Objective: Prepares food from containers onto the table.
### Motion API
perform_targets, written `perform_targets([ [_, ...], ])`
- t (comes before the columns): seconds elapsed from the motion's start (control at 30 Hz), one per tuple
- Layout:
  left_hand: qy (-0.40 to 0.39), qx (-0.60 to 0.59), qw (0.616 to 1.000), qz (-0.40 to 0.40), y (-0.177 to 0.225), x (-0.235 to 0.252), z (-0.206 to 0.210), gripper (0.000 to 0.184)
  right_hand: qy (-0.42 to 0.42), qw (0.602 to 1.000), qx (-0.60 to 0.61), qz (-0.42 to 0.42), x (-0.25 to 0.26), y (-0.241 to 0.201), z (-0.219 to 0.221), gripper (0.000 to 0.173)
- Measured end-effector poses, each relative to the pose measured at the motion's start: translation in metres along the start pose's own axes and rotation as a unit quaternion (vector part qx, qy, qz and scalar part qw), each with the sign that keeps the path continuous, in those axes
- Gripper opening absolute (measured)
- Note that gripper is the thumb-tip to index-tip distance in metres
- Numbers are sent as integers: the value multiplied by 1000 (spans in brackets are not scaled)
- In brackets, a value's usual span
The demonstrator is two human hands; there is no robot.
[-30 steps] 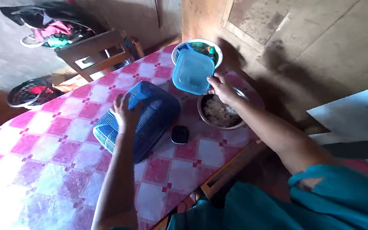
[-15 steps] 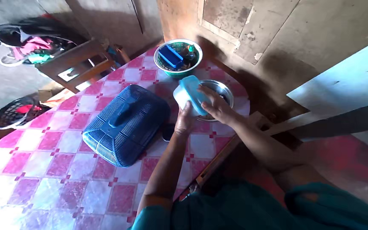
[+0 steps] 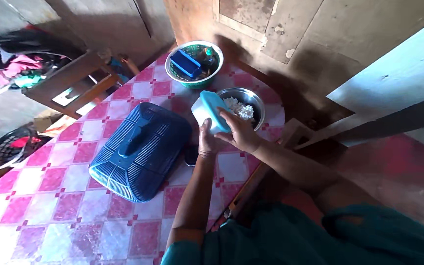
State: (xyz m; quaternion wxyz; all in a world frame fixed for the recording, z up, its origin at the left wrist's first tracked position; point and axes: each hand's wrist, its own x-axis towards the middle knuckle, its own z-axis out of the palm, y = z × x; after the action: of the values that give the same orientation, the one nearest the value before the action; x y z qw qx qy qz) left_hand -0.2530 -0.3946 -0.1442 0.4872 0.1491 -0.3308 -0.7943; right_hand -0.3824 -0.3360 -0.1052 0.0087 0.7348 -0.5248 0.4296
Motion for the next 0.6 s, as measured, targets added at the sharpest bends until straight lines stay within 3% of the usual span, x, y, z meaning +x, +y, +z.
perform_targets([
  [0.07, -4, 5, 999, 32, -12, 6, -3, 60, 57, 998, 5, 17, 4, 3, -4, 35],
  [0.1, -3, 1, 999, 40, -17, 8, -3, 60, 76, 997, 11, 22, 6, 6, -7, 32],
  [0.17, 8, -2, 999, 46, -21, 12, 1, 58, 55, 998, 18, 20, 6, 11, -12, 36],
  [0.23, 18, 16, 999, 48, -23, 13, 6, 57, 3, 1000, -6, 15, 3, 12, -13, 62],
  [0.27, 10, 19, 999, 49, -26, 14, 5, 58, -2, 1000, -28, 12, 4, 11, -12, 65],
  [0.37, -5, -3, 998, 55, -29, 19, 9, 49, 32, 995, -92, -7, 6, 11, -9, 40],
  [0.47, -8, -9, 999, 44, -31, 21, 11, 44, 53, 990, -127, 11, 7, 12, -12, 36],
  [0.6, -34, -48, 998, -10, -40, 23, -13, 58, 148, 972, -128, 132, 12, 25, -36, 24],
])
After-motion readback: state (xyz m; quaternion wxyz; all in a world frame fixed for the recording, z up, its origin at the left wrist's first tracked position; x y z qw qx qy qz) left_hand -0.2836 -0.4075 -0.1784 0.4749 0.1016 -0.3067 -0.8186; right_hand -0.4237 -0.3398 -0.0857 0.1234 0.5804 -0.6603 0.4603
